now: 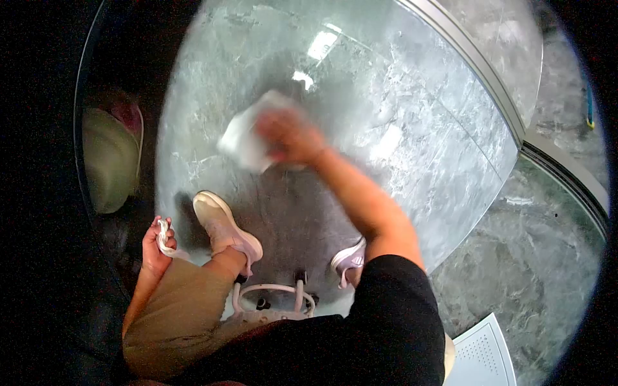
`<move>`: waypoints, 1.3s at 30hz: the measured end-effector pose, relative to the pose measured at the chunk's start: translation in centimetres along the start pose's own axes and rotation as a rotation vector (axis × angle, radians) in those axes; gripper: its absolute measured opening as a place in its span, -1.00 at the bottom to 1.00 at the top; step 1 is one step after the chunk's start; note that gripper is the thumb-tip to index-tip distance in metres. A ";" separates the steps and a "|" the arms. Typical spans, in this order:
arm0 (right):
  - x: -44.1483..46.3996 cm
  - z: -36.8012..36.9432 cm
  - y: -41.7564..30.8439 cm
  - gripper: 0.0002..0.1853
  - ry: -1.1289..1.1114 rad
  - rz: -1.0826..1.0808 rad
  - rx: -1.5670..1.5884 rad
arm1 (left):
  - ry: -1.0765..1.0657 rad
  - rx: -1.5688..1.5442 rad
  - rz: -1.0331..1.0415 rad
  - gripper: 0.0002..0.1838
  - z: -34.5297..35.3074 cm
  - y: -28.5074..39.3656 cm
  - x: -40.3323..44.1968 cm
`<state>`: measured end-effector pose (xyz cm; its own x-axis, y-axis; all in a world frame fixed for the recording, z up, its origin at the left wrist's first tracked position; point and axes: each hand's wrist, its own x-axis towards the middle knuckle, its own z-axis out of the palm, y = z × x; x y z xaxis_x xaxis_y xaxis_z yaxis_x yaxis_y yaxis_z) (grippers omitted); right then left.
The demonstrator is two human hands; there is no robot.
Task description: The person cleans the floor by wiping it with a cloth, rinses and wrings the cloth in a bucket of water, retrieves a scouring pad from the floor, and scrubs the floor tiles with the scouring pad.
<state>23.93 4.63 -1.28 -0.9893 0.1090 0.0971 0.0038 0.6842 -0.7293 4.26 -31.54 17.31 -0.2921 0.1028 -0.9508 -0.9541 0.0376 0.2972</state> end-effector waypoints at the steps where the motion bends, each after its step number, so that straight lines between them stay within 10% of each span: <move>1: -1.4 -1.9 2.1 -0.29 0.069 0.105 -0.243 | -0.010 -0.024 -0.008 -0.69 -0.7 -0.1 0.1; 2: 0.0 -8.0 1.0 -0.33 -0.194 0.647 -0.342 | -0.023 -0.047 -0.014 -0.68 -1.2 -0.1 0.2; 3: -3.0 -8.6 5.2 -0.37 0.086 0.417 -0.631 | -0.019 -0.049 -0.017 -0.68 -1.4 -0.2 0.1; 9: -5.4 -9.3 11.6 -0.33 0.578 1.019 -0.821 | 0.068 -0.041 -0.019 -0.66 -2.1 -0.1 0.1; 17: -2.9 7.7 -8.9 -0.31 0.179 0.234 -0.260 | -0.051 0.046 -0.050 -0.69 -3.0 -0.9 0.5; 21: -7.0 8.1 -14.7 -0.39 -0.074 0.195 -0.134 | -0.106 0.001 -0.048 -0.69 -1.4 -1.0 0.7; 23: -7.6 5.3 -16.1 -0.43 -0.039 0.213 -0.119 | -0.177 -0.027 -0.054 -0.77 1.7 -1.3 0.8; 25: -6.7 1.1 -15.6 -0.56 -0.503 0.204 -0.194 | -0.283 -0.004 -0.097 -0.77 3.4 -0.9 3.1; 29: -9.1 -11.6 -17.2 -0.73 -0.430 0.262 -0.446 | -0.457 0.067 0.019 -0.78 11.3 1.6 -0.5; 31: -10.5 -18.0 -21.2 -0.76 -0.805 0.674 -0.330 | -0.628 0.090 0.113 -0.80 15.3 2.7 -3.8; 35: -16.6 -22.5 -27.5 -0.79 -0.892 0.569 -0.676 | -0.772 0.115 0.211 -0.74 20.6 3.5 -13.5; 39: -19.4 -25.4 -36.0 -0.74 -0.519 0.558 -0.887 | -0.777 0.216 0.324 -0.70 22.6 4.0 -19.0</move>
<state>46.73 -3.77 40.28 -0.7582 0.3860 -0.5255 0.3543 0.9205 0.1649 7.51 -10.90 38.49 -0.3439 0.7877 -0.5111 -0.7751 0.0691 0.6280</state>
